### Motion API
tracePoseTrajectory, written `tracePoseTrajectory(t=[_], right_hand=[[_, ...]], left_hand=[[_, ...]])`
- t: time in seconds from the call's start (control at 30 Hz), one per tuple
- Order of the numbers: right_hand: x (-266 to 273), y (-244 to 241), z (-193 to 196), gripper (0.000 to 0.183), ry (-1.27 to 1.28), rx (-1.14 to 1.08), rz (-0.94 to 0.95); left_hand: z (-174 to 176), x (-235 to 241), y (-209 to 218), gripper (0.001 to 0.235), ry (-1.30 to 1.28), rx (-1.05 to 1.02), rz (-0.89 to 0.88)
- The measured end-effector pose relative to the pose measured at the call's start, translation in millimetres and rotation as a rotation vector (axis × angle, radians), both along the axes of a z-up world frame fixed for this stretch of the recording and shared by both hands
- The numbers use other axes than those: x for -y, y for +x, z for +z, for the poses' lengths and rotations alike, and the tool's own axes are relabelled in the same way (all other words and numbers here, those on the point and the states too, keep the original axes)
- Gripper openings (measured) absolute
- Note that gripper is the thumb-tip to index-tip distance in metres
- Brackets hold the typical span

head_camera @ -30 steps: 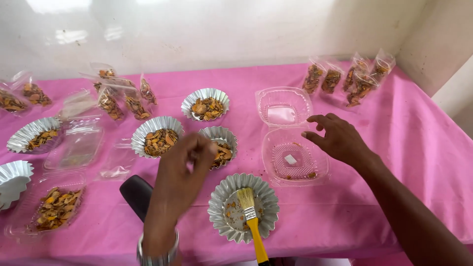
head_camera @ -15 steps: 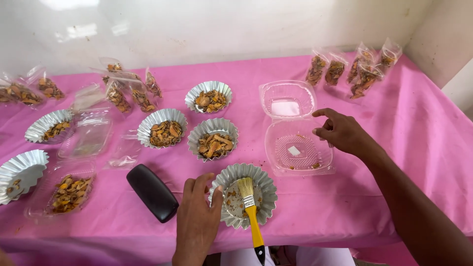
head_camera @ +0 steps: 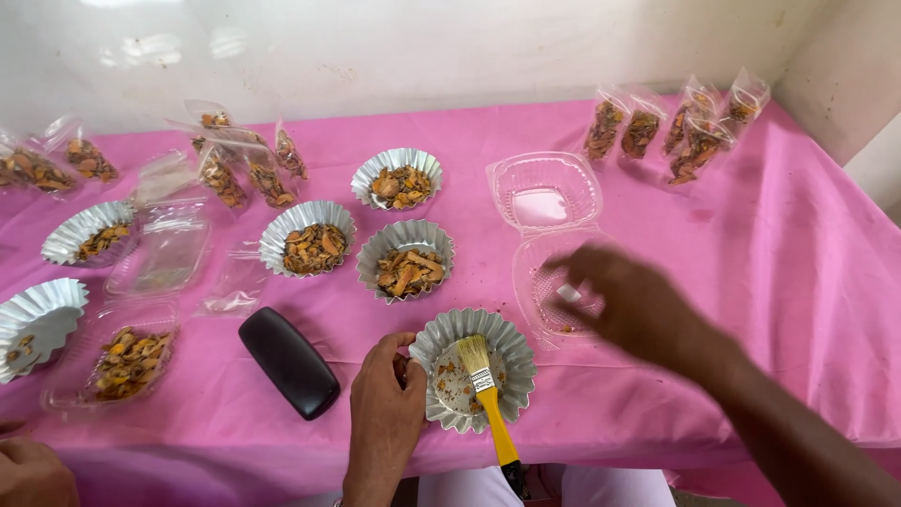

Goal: Sorting and packaging dried herbs into small plastic bags using a brush and foil cups on a table.

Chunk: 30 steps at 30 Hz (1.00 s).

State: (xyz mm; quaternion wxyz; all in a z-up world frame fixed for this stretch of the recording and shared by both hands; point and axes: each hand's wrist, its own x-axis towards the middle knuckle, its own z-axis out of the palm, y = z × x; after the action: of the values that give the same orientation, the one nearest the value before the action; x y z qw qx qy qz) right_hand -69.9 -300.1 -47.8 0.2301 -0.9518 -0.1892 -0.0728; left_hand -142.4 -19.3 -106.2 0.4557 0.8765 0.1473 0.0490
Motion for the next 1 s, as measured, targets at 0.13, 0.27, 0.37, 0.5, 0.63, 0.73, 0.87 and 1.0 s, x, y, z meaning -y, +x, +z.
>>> tracePoseTrajectory(t=[0.13, 0.27, 0.37, 0.5, 0.63, 0.73, 0.87, 1.0], right_hand=[[-36, -64, 20, 0.045, -0.254, 0.009, 0.703], [-42, -82, -11, 0.056, -0.373, 0.045, 0.728], [-41, -83, -34, 0.057, -0.334, 0.188, 0.72], [-40, -82, -41, 0.033, -0.202, 0.27, 0.735], [-31, -77, -36, 0.04, -0.105, 0.351, 0.713], [-25, -75, -31, 0.049, -0.031, 0.334, 0.685], [-27, -77, -20, 0.023, 0.181, 0.331, 0.631], [-22, -76, -18, 0.025, 0.306, 0.296, 0.547]], left_hand=[[7, 3, 1, 0.034, -0.006, 0.015, -0.014], [24, 7, -6, 0.032, -0.063, -0.137, 0.032], [18, 5, -4, 0.029, -0.034, -0.148, 0.029], [16, 4, -3, 0.026, 0.009, -0.121, -0.015], [-5, -2, 4, 0.025, 0.02, -0.006, -0.018], [-1, 1, 4, 0.024, 0.017, 0.054, -0.043], [26, 11, -4, 0.029, -0.215, -0.149, -0.007], [30, 9, -4, 0.023, -0.293, -0.151, -0.046]])
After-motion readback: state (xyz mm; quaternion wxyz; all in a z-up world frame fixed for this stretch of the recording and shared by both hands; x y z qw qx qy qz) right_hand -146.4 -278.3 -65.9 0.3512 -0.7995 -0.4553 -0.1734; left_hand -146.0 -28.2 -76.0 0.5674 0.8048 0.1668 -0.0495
